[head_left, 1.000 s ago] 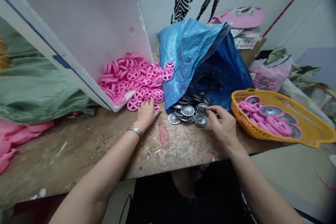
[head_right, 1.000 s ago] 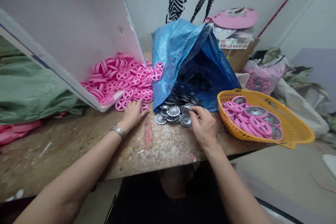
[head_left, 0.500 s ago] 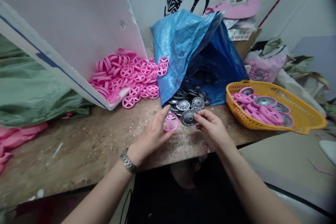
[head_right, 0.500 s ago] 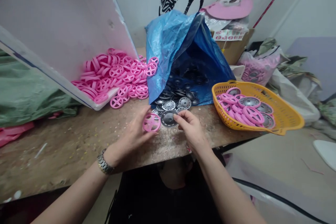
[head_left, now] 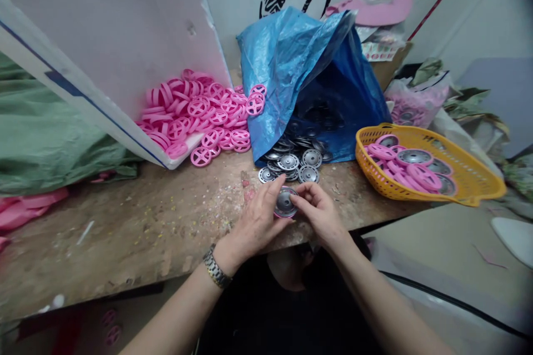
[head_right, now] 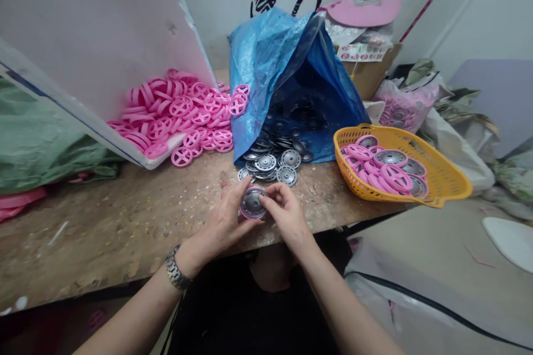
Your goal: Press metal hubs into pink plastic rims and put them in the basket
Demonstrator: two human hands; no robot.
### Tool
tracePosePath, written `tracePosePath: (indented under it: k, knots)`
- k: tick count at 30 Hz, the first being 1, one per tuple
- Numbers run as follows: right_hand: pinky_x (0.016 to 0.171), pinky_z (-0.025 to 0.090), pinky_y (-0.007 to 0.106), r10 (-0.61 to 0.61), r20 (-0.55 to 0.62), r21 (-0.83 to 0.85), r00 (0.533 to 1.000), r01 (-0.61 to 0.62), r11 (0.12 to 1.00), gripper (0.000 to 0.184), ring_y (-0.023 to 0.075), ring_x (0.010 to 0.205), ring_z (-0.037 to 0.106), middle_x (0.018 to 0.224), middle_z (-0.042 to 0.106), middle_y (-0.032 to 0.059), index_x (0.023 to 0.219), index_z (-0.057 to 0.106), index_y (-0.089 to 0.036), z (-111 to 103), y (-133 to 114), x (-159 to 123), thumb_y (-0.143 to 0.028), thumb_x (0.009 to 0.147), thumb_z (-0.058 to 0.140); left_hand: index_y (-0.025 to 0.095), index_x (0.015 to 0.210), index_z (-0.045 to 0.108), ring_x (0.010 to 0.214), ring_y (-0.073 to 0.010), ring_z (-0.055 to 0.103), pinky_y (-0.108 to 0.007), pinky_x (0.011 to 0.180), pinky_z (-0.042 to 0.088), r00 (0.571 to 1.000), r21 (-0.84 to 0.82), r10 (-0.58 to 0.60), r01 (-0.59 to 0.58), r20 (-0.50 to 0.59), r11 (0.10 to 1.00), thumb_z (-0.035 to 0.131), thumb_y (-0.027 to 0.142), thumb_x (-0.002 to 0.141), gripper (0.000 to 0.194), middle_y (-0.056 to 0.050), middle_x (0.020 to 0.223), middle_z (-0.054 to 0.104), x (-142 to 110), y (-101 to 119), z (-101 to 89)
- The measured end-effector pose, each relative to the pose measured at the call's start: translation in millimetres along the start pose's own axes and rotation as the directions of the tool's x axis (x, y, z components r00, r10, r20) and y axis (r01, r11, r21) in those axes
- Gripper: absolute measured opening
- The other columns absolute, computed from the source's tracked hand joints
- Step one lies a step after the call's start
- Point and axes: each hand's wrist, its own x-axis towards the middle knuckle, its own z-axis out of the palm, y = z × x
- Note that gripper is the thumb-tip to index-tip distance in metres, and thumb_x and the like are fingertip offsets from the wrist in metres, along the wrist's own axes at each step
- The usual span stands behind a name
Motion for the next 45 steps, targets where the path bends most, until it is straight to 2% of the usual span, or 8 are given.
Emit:
tracePosePath:
  k: [3, 8, 10, 16, 22, 28, 34, 45]
  knots:
    - [0.068, 0.050, 0.027, -0.011, -0.042, 0.058, 0.999, 0.013, 0.998, 0.040, 0.0155, 0.074, 0.064, 0.079, 0.069, -0.0013, 0.087, 0.061, -0.023, -1, -1, -1, -0.043, 0.063, 0.085, 0.023, 0.150, 0.031, 0.121, -0.0310, 0.058, -0.051, 0.102, 0.050, 0.972, -0.221, -0.236, 0.233, 0.011, 0.947, 0.073, 0.028, 0.083, 0.079, -0.016, 0.135, 0.055, -1, 2, 2.9]
    - [0.079, 0.053, 0.032, -0.046, 0.004, -0.004, 0.999, 0.046, 0.999, 0.038, 0.0188, 0.085, 0.068, 0.090, 0.073, 0.0029, 0.099, 0.064, -0.022, -3, -3, -6, -0.041, 0.069, 0.080, 0.018, 0.123, 0.056, 0.056, -0.0108, 0.061, -0.022, 0.048, 0.053, 0.812, -0.655, -0.481, 0.565, 0.332, 0.502, 0.061, 0.039, 0.090, 0.039, -0.002, 0.087, 0.063, 5, 13, -1.8]
    - [0.081, 0.054, 0.033, -0.061, 0.038, -0.057, 0.997, 0.063, 0.996, 0.035, 0.0197, 0.087, 0.068, 0.092, 0.074, 0.0037, 0.101, 0.066, -0.022, -5, -4, -7, -0.041, 0.074, 0.077, 0.016, 0.114, 0.059, 0.051, -0.0085, 0.058, -0.019, 0.044, 0.049, 0.795, -0.686, -0.507, 0.573, 0.333, 0.448, 0.059, 0.042, 0.091, 0.035, 0.000, 0.078, 0.061, 5, 16, -2.5]
    - [0.077, 0.051, 0.031, -0.090, 0.179, -0.276, 0.980, 0.137, 0.951, 0.017, 0.0192, 0.083, 0.065, 0.086, 0.072, 0.0018, 0.093, 0.070, -0.022, -15, -7, -10, -0.035, 0.085, 0.066, 0.018, 0.109, 0.061, 0.048, -0.0090, 0.055, -0.019, 0.044, 0.047, 0.816, -0.611, -0.490, 0.563, 0.307, 0.556, 0.056, 0.040, 0.094, 0.028, 0.002, 0.069, 0.060, 0, 15, 4.1]
    - [0.071, 0.047, 0.028, -0.141, 0.101, -0.331, 0.985, 0.167, 0.929, 0.010, 0.0171, 0.074, 0.062, 0.077, 0.069, -0.0007, 0.086, 0.070, -0.022, -15, -11, -20, -0.031, 0.084, 0.065, 0.019, 0.103, 0.062, 0.051, -0.0109, 0.058, -0.021, 0.045, 0.047, 0.844, -0.545, -0.455, 0.533, 0.284, 0.648, 0.055, 0.037, 0.094, 0.021, 0.002, 0.070, 0.060, 0, 22, 7.5]
    - [0.070, 0.047, 0.029, -0.128, 0.034, -0.296, 0.991, 0.133, 0.946, 0.014, 0.0177, 0.072, 0.062, 0.074, 0.068, 0.0002, 0.082, 0.069, -0.021, -12, -9, -20, -0.034, 0.082, 0.065, 0.019, 0.107, 0.062, 0.047, -0.0109, 0.056, -0.020, 0.040, 0.045, 0.814, -0.585, -0.528, 0.557, 0.241, 0.590, 0.051, 0.037, 0.095, 0.025, 0.002, 0.068, 0.057, -1, 28, 18.2]
    - [0.067, 0.048, 0.029, 0.019, 0.012, -0.155, 1.000, -0.017, 0.988, 0.025, 0.0170, 0.068, 0.061, 0.074, 0.069, 0.0013, 0.083, 0.068, -0.020, -15, -8, -14, -0.043, 0.074, 0.071, 0.026, 0.133, 0.049, 0.062, -0.0123, 0.062, -0.023, 0.048, 0.054, 0.829, -0.558, -0.453, 0.557, 0.328, 0.615, 0.059, 0.030, 0.090, 0.045, -0.004, 0.102, 0.062, -2, 32, 15.4]
    - [0.077, 0.051, 0.031, -0.096, 0.090, -0.158, 0.991, 0.110, 0.981, 0.016, 0.0185, 0.081, 0.066, 0.085, 0.071, 0.0000, 0.094, 0.066, -0.023, -9, -11, -25, -0.028, 0.078, 0.066, 0.027, 0.135, 0.049, 0.048, -0.0109, 0.056, -0.021, 0.043, 0.049, 0.817, -0.617, -0.508, 0.554, 0.274, 0.559, 0.055, 0.026, 0.091, 0.044, 0.003, 0.070, 0.059, -6, 31, 14.0]
